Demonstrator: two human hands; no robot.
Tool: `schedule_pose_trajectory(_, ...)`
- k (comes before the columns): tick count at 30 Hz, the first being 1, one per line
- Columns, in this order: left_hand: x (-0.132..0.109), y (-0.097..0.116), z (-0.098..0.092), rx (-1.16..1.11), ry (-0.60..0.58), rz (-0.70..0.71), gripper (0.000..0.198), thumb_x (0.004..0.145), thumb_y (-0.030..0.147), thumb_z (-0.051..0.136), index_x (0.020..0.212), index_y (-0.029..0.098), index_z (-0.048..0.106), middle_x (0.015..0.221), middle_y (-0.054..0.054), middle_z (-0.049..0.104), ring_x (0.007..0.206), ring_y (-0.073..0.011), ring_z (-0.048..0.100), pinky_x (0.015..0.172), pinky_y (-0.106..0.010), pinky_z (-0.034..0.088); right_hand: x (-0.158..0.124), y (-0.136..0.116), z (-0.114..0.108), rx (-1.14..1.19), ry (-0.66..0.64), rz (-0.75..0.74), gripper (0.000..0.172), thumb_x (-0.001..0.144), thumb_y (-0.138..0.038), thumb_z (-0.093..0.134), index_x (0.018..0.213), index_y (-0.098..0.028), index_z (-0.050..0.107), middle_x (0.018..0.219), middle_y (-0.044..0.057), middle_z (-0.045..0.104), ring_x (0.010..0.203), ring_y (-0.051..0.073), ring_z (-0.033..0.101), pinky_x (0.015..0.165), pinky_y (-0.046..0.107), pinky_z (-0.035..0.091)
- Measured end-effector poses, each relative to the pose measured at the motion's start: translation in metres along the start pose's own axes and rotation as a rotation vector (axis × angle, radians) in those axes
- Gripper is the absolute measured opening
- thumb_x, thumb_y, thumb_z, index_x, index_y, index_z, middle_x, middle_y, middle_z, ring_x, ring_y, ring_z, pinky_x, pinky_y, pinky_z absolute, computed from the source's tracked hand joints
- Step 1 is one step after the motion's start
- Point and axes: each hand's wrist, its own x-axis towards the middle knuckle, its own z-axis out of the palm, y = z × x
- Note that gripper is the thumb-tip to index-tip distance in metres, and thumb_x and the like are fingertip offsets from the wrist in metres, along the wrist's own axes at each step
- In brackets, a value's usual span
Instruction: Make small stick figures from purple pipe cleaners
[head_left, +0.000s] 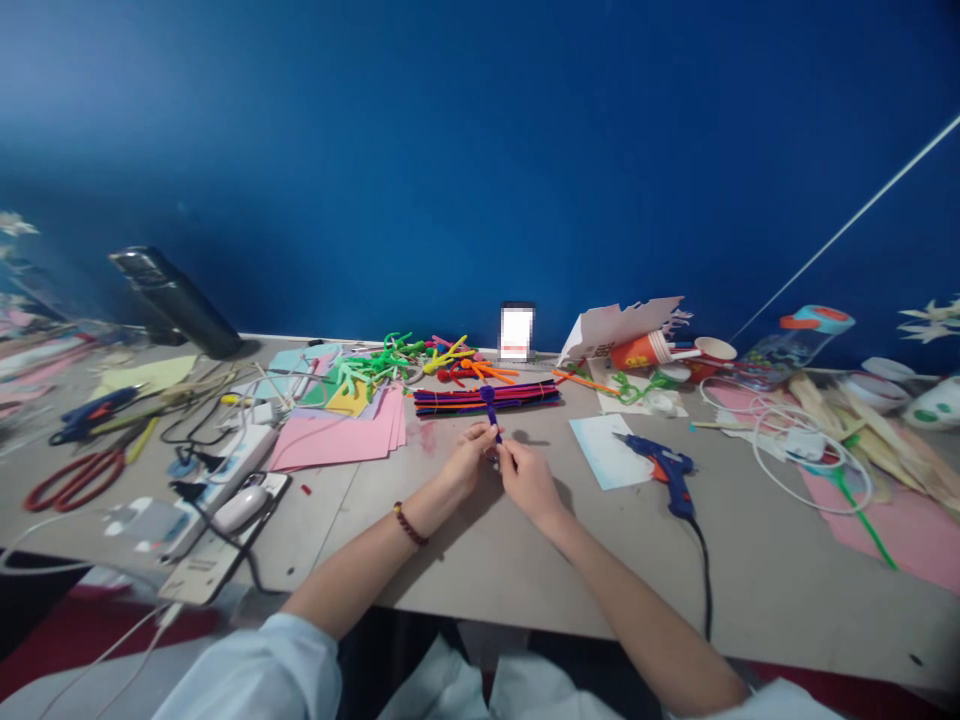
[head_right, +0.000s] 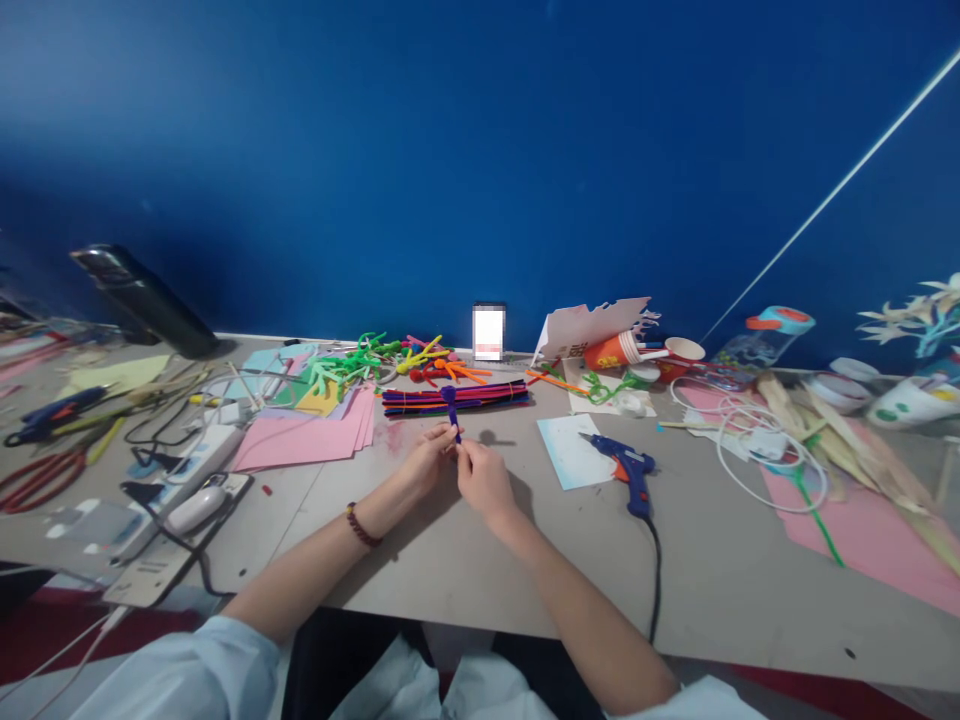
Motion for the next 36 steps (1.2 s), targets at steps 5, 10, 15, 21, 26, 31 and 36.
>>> schedule_pose_trajectory(5, 0.000, 0.002, -0.001, 0.060, -0.119, -0.054, 0.042, 0.063, 0.048, 0.074, 0.085, 0.014, 0.065, 0.043, 0.005, 0.050, 0.034, -0.0096, 0.045, 0.039, -0.023, 0.035, 0.006, 0.004, 0.000, 0.468, -0.113, 0.200, 0.035, 0.083, -0.051, 0.048, 0.070, -0.020, 0.058, 0.054, -0.001, 0.053, 0.049, 0.013, 0.049, 0.052, 0.026, 0.039)
schedule_pose_trajectory(10, -0.003, 0.008, 0.000, 0.042, -0.215, -0.097, 0.035, 0.067, 0.041, 0.074, 0.085, 0.012, 0.068, 0.045, 0.002, 0.053, 0.040, -0.0082, 0.046, 0.043, -0.021, 0.036, 0.011, 0.009, -0.001, 0.592, -0.116, 0.242, 0.042, 0.073, -0.057, 0.059, 0.062, -0.017, 0.058, 0.057, 0.001, 0.059, 0.054, 0.014, 0.055, 0.060, 0.028, 0.046)
schedule_pose_trajectory(15, -0.003, 0.008, 0.003, -0.053, -0.203, -0.094, 0.033, 0.061, 0.035, 0.079, 0.083, 0.013, 0.069, 0.068, -0.004, 0.064, 0.057, -0.0109, 0.056, 0.056, -0.024, 0.043, 0.013, 0.016, 0.001, 0.698, 0.030, 0.311, 0.038, 0.067, -0.051, 0.069, 0.084, -0.019, 0.058, 0.070, 0.000, 0.065, 0.061, 0.016, 0.061, 0.061, 0.030, 0.051)
schedule_pose_trajectory(21, 0.001, 0.004, 0.001, -0.058, -0.115, 0.029, 0.027, 0.063, 0.035, 0.078, 0.072, 0.014, 0.065, 0.068, -0.001, 0.062, 0.062, -0.0099, 0.054, 0.062, -0.022, 0.041, 0.014, 0.013, -0.003, 0.577, 0.206, 0.148, 0.029, 0.073, -0.042, 0.067, 0.090, -0.020, 0.059, 0.088, 0.003, 0.065, 0.085, 0.018, 0.063, 0.075, 0.030, 0.051)
schedule_pose_trajectory(26, 0.002, 0.005, -0.002, -0.040, -0.221, -0.035, 0.026, 0.069, 0.036, 0.073, 0.065, 0.014, 0.059, 0.060, 0.001, 0.051, 0.055, -0.0084, 0.046, 0.056, -0.022, 0.035, 0.016, 0.016, -0.006, 0.538, 0.166, 0.108, 0.025, 0.077, -0.039, 0.063, 0.092, -0.020, 0.069, 0.100, 0.006, 0.065, 0.091, 0.019, 0.061, 0.074, 0.029, 0.051)
schedule_pose_trajectory(31, -0.001, 0.003, 0.001, -0.096, -0.328, -0.184, 0.030, 0.067, 0.038, 0.075, 0.064, 0.015, 0.056, 0.058, 0.003, 0.044, 0.055, -0.0088, 0.042, 0.056, -0.022, 0.035, 0.017, 0.020, -0.003, 0.776, 0.101, 0.287, 0.032, 0.069, -0.041, 0.070, 0.092, -0.020, 0.069, 0.090, 0.004, 0.069, 0.070, 0.015, 0.062, 0.055, 0.024, 0.050)
schedule_pose_trajectory(36, -0.002, -0.002, 0.002, -0.041, -0.386, -0.164, 0.035, 0.070, 0.047, 0.070, 0.069, 0.014, 0.059, 0.055, 0.003, 0.041, 0.052, -0.0083, 0.038, 0.053, -0.022, 0.033, 0.018, 0.014, -0.006, 0.974, -0.006, 0.403, 0.035, 0.060, -0.040, 0.077, 0.085, -0.018, 0.067, 0.061, -0.002, 0.064, 0.048, 0.013, 0.056, 0.041, 0.024, 0.046)
